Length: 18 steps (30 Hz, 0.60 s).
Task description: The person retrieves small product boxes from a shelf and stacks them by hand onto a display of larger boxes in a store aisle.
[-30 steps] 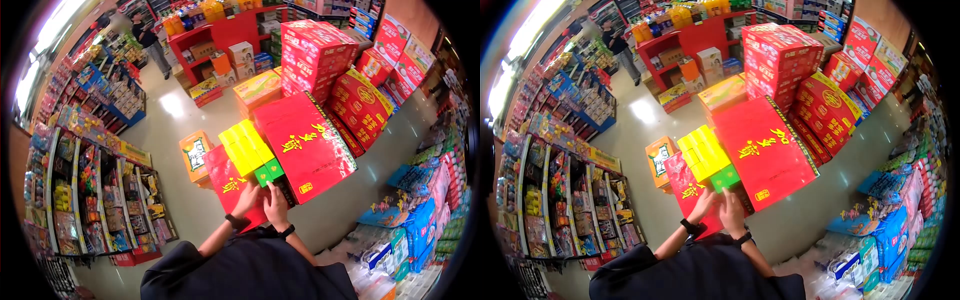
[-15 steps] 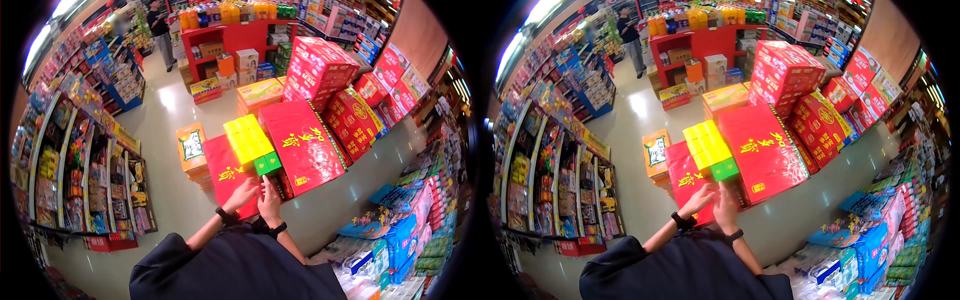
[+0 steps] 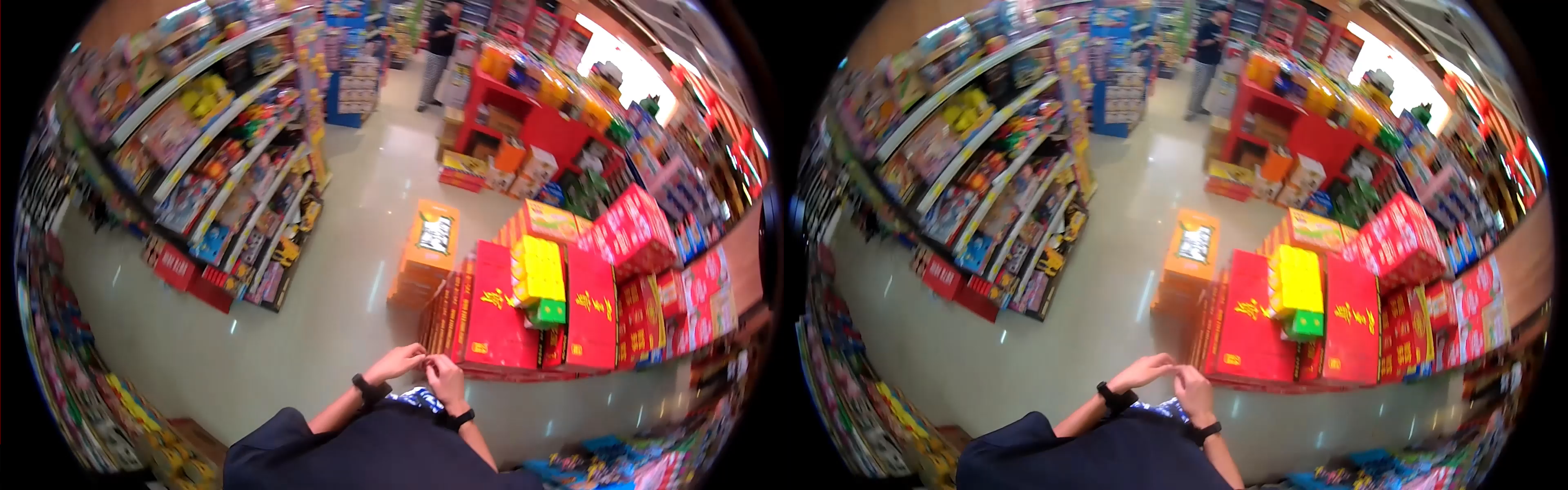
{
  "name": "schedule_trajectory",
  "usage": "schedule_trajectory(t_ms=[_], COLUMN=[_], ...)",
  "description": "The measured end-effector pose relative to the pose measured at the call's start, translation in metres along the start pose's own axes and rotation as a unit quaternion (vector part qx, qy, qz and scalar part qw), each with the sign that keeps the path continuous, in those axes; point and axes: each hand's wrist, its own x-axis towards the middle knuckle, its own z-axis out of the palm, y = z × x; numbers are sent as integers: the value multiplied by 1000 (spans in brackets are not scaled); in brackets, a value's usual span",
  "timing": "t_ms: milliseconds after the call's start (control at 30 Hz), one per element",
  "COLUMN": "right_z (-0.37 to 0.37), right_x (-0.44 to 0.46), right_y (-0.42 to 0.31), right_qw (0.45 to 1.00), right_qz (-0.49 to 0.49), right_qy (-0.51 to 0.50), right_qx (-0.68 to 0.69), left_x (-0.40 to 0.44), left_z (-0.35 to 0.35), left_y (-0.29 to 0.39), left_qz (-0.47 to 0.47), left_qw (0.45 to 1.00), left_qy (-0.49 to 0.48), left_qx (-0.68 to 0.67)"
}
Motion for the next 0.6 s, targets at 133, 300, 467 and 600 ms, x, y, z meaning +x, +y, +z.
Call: schedule_trajectory(t_ms=[133,300,467,600], right_z=[62,123,194,243], right_x=[-4,4,26,42], right_y=[-43,-122,-185,-245], right_qw=[995,962,899,874], right_qz=[-47,-128,-272,-286], right_qy=[-83,-241,-344,-390], right_qx=[23,14,7,45], left_x=[-79,-197,-275,-327], left_z=[-49,-98,-113,-133], left_y=[-37,-81,-129,-137], left_qz=[-49,-128,-189,-278], left_qw=[990,954,851,814], left_qy=[125,251,467,509], left_qx=[-32,-98,-148,32])
